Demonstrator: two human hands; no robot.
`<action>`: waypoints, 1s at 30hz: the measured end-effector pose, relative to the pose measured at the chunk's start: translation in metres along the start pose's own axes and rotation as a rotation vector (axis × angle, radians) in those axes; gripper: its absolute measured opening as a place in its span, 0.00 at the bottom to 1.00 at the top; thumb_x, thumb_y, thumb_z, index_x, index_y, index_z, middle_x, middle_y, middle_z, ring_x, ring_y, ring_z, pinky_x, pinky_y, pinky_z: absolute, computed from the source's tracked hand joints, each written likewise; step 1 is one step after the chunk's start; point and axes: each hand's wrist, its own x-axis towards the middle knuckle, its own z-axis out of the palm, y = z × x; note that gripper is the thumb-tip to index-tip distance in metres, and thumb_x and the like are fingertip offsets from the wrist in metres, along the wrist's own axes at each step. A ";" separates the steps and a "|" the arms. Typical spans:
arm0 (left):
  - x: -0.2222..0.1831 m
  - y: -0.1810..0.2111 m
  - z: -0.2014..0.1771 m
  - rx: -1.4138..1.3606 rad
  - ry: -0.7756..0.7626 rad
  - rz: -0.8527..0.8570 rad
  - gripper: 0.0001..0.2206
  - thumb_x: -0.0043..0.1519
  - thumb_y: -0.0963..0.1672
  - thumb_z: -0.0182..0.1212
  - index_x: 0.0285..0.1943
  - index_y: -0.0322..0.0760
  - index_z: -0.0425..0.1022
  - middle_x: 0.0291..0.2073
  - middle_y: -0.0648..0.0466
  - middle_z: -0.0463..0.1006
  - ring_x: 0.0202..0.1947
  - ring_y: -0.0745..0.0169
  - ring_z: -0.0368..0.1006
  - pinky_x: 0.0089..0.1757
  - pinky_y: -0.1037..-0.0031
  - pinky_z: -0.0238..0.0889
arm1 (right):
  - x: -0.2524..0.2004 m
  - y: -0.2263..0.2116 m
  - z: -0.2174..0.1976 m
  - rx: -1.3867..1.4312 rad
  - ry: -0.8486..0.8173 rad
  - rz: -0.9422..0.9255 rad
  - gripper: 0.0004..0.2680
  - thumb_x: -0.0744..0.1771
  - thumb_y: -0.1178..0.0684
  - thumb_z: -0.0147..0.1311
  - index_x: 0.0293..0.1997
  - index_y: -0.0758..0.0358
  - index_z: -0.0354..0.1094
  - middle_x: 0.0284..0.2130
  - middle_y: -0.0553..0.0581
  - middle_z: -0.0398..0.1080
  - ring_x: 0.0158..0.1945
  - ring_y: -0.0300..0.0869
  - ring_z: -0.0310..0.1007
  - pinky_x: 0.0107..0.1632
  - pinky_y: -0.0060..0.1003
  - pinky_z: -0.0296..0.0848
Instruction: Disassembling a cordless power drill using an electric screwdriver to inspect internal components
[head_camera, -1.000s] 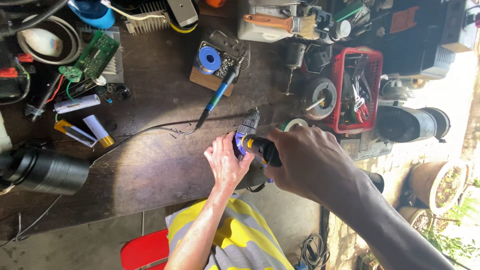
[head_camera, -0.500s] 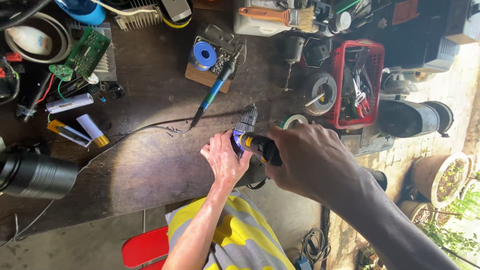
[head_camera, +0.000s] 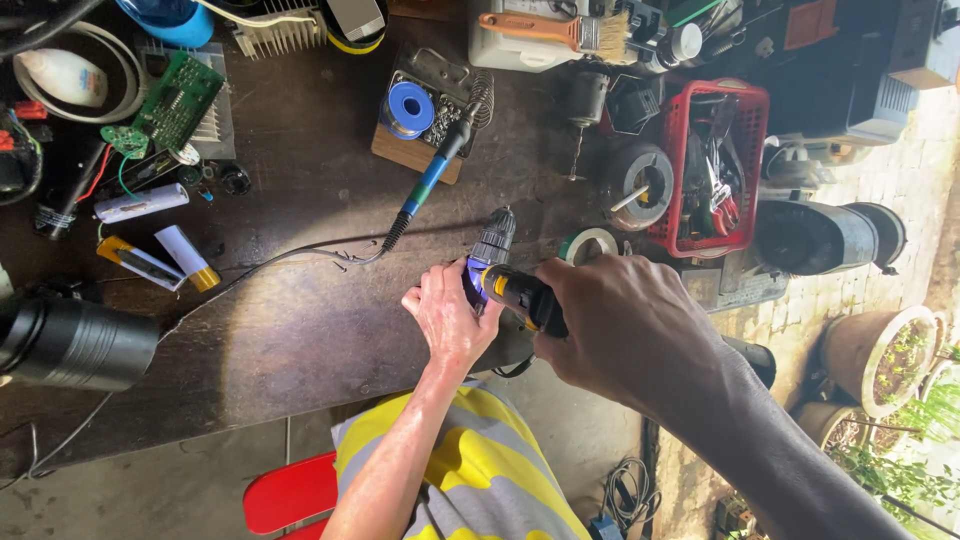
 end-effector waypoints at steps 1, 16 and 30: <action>-0.001 0.000 0.000 0.000 0.002 0.001 0.28 0.51 0.56 0.60 0.55 0.36 0.73 0.42 0.49 0.75 0.44 0.48 0.69 0.45 0.54 0.50 | -0.001 0.000 0.001 -0.001 0.002 0.000 0.12 0.62 0.43 0.57 0.45 0.54 0.69 0.27 0.63 0.74 0.31 0.63 0.76 0.33 0.55 0.73; -0.002 0.009 -0.008 -0.134 0.147 0.051 0.23 0.61 0.59 0.54 0.49 0.42 0.74 0.45 0.56 0.78 0.45 0.57 0.72 0.47 0.62 0.50 | -0.009 0.002 0.009 0.010 0.078 -0.027 0.11 0.62 0.46 0.55 0.42 0.56 0.69 0.28 0.66 0.73 0.33 0.67 0.75 0.35 0.60 0.72; 0.003 0.009 -0.008 -0.393 -0.002 -0.065 0.17 0.58 0.48 0.60 0.52 0.35 0.70 0.42 0.49 0.72 0.44 0.51 0.68 0.45 0.61 0.63 | -0.014 0.004 0.013 -0.015 0.117 -0.074 0.11 0.62 0.45 0.56 0.43 0.57 0.68 0.26 0.67 0.71 0.30 0.67 0.74 0.31 0.58 0.71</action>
